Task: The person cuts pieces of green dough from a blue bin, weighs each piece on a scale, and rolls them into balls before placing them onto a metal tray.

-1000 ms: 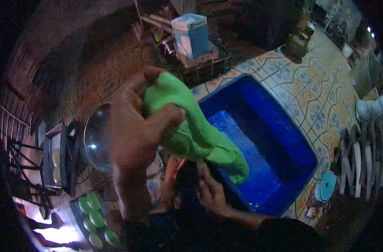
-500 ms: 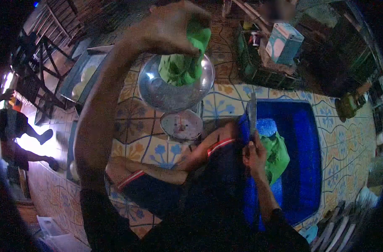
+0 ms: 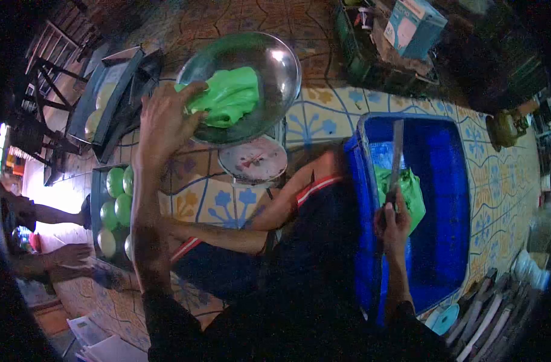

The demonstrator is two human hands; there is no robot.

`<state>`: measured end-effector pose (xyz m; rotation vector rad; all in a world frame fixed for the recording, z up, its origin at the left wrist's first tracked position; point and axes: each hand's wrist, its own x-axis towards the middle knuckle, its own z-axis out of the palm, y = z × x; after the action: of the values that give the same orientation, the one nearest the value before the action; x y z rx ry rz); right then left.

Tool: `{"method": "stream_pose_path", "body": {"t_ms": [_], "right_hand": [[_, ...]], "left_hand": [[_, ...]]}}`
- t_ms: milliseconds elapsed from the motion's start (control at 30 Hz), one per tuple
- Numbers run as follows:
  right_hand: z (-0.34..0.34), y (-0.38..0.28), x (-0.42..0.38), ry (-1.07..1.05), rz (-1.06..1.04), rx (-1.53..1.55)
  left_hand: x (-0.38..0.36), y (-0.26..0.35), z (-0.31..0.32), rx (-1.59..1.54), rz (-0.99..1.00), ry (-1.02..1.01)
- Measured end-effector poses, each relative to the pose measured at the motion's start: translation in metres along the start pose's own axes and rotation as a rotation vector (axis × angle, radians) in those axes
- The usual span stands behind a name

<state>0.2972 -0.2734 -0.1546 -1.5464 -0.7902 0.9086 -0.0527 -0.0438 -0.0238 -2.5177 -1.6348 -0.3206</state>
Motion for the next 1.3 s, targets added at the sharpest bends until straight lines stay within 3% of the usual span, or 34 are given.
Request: {"method": "stream_pose_path", "body": {"t_ms": [67,167,233,367,433,633,700,733,800,867,900,933,1000,1033,1133,1200,1300], "right_hand": [[-0.020,0.012,0.004,0.036,-0.085,0.001],[-0.029,0.009,0.000,0.131,0.027,0.008],[-0.033,0.014,-0.004,0.152,0.058,0.032],[-0.039,0.019,-0.008,0.262,0.080,0.036],[-0.052,0.026,-0.007,0.261,0.079,0.057],[-0.087,0.048,-0.016,0.287,0.022,0.030],[-0.092,0.057,-0.019,0.328,0.073,0.010],[-0.093,0.065,-0.017,0.329,0.022,0.072],[-0.100,0.061,-0.016,0.369,0.015,-0.046],[-0.116,0.053,-0.020,0.427,-0.001,-0.001],[-0.128,0.054,-0.022,0.437,-0.035,0.025],[-0.143,0.059,-0.023,0.473,-0.060,0.009],[-0.160,0.058,-0.026,0.558,-0.048,-0.007],[-0.167,0.057,-0.023,0.600,-0.027,-0.012],[-0.177,0.073,-0.026,0.638,-0.008,-0.009],[-0.189,0.080,-0.023,0.660,-0.056,-0.102],[-0.186,0.079,-0.021,0.642,-0.026,-0.112]], "left_hand": [[0.002,0.012,-0.006,0.053,0.005,0.008],[0.005,0.034,-0.032,0.053,0.000,0.020],[0.009,0.041,-0.039,0.063,-0.048,0.343],[0.008,0.039,-0.066,-0.166,-0.035,0.381],[0.002,0.070,-0.062,-0.338,0.147,0.536],[-0.013,0.123,-0.029,-0.538,0.171,0.426],[-0.009,0.129,-0.019,-0.709,-0.049,0.426],[-0.006,0.142,-0.016,-0.763,-0.068,0.459],[0.006,0.183,0.006,-1.082,0.196,0.303],[0.011,0.261,0.014,-0.973,0.335,-0.051],[0.021,0.293,0.045,-1.040,0.542,-0.312],[0.025,0.331,0.070,-1.137,0.657,-0.406],[0.034,0.405,0.121,-1.098,0.708,-0.530],[0.043,0.436,0.156,-1.036,0.733,-0.483],[0.051,0.482,0.247,-0.689,0.666,-0.518],[0.048,0.476,0.244,-0.513,0.674,-0.840],[0.041,0.478,0.244,-0.346,0.709,-0.867]]}}
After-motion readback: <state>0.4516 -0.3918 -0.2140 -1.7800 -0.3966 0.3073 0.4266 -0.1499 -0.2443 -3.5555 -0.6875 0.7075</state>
